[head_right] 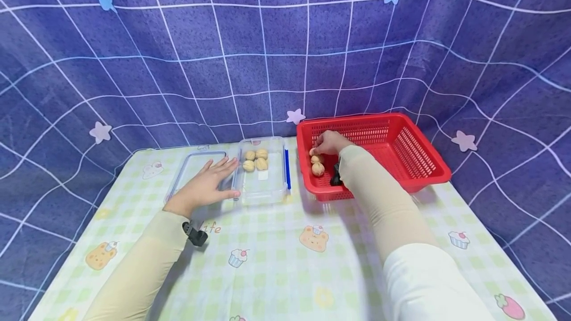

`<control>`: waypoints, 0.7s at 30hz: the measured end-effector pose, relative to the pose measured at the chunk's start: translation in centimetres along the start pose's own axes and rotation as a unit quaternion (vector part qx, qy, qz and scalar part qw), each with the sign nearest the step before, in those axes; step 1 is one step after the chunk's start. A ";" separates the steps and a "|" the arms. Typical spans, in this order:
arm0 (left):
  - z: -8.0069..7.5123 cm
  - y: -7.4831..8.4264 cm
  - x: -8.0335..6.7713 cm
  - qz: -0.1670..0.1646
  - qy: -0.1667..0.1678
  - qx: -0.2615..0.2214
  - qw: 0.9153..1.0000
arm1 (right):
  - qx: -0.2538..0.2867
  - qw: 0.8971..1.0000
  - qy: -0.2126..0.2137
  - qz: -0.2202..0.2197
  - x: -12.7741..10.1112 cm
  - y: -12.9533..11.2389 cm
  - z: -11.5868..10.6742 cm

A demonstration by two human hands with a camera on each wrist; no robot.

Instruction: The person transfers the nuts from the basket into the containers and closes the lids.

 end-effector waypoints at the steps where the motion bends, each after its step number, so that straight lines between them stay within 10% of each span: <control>1: 0.0 0.0 0.0 0.001 0.001 0.000 1.000 | -0.002 1.000 0.000 0.001 0.1 0.0 0.0; 21: 0.1 0.0 0.1 0.000 -0.003 0.002 1.000 | 0.038 0.999 0.037 0.008 -1.4 -1.1 -2.8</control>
Point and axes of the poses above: each hand's wrist, its own x-axis towards the middle knuckle, its own z-axis out of the palm, y = z × x, the point moved 5 cm from there along x, towards the middle knuckle, and after that the axes turned 8 degrees about -y, right-handed, at the moved point
